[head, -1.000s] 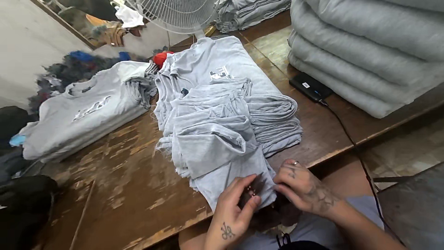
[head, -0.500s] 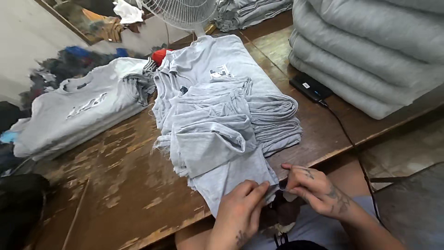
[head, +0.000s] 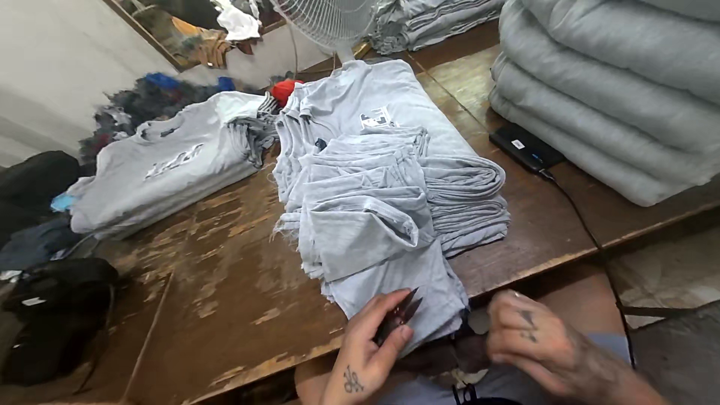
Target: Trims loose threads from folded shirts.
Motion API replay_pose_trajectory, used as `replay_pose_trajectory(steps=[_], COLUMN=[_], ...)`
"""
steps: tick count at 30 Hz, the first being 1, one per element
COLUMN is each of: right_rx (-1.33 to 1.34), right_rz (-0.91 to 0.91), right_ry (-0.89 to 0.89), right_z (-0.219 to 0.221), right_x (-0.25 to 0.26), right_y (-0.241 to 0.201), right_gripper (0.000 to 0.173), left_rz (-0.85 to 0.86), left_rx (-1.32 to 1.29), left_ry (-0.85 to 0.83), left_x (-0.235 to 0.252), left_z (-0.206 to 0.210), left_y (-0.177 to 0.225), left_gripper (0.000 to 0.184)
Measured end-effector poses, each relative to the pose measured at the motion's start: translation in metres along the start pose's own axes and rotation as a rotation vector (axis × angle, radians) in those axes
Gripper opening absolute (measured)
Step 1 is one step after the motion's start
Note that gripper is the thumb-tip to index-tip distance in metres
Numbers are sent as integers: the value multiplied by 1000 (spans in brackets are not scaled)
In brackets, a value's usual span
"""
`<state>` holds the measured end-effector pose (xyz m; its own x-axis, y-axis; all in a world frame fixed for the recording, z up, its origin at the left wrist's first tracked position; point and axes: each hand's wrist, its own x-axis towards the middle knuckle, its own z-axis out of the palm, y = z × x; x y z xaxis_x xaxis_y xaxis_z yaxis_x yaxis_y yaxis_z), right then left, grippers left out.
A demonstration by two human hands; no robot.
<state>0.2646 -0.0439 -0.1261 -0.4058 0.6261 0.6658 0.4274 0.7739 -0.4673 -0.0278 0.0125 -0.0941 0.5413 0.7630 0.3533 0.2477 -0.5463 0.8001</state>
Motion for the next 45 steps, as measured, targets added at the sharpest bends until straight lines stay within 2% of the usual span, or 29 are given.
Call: replay_pose_trajectory(steps=[2,3,4,7,9,11,13,16,17,19,21,22,23,25,27,29,31,33,35,37,39,42,45], right_rx=[28,28,3,-163,-208,-110,33,137,109,-8,-92,-113,-98,102,443,569,433,63,-216,-248,-154,-140,-246], right_rz=[66,90,102,99,44,-18,-19,59,75,71,91,108,121,138,195,219,180,130,95,111,155,189,196], right_ry=[-218,-253,-213,31,139,221,143,-179,-210,-113,39,91,128,233,302,251,176,165,210,216,174,105,77], right_z=[-14,-15,-12,8,26,28,8,-21,-21,-12,-1,7,16,33,37,32,29,32,33,17,-11,-45,-33], right_x=[-16,-18,-16,13,27,24,11,-7,-8,-2,18,29,37,47,51,51,50,54,58,50,34,19,37], right_y=[-6,-8,-8,0,12,12,0,-9,-9,-5,-1,2,6,15,20,22,21,18,22,25,23,21,9], right_gripper=[33,38,42,35,24,13,18,31,36,42,52,52,44,17,16,23,32,37,29,22,25,31,30], left_rz=[-5,-6,-1,50,77,67,46,57,82,149,198,199,173,-4,-245,-316,-292,-287,-280,-257,-220,-197,-236], left_rx=[1,-19,-49,-132,-37,175,391,525,513,444,378,343,296,38,-312,-465,-465,-445,-429,-372,-307,-318,-356], left_ry=[5,7,16,77,85,23,-54,-160,-187,-203,-191,-174,-133,57,303,409,441,464,461,405,342,347,379], left_x=[-13,-16,-15,4,13,11,2,-6,-5,7,26,38,50,69,82,83,80,80,79,75,71,71,75], left_z=[-8,-9,-8,7,19,19,11,0,-3,-6,-6,-3,1,17,31,32,34,37,40,41,42,40,40], left_y=[-1,0,2,6,6,9,15,19,18,15,18,22,27,30,27,24,22,22,22,21,21,19,20], left_gripper=[42,42,42,40,42,49,50,23,15,10,14,17,20,17,10,18,19,18,18,20,24,22,20])
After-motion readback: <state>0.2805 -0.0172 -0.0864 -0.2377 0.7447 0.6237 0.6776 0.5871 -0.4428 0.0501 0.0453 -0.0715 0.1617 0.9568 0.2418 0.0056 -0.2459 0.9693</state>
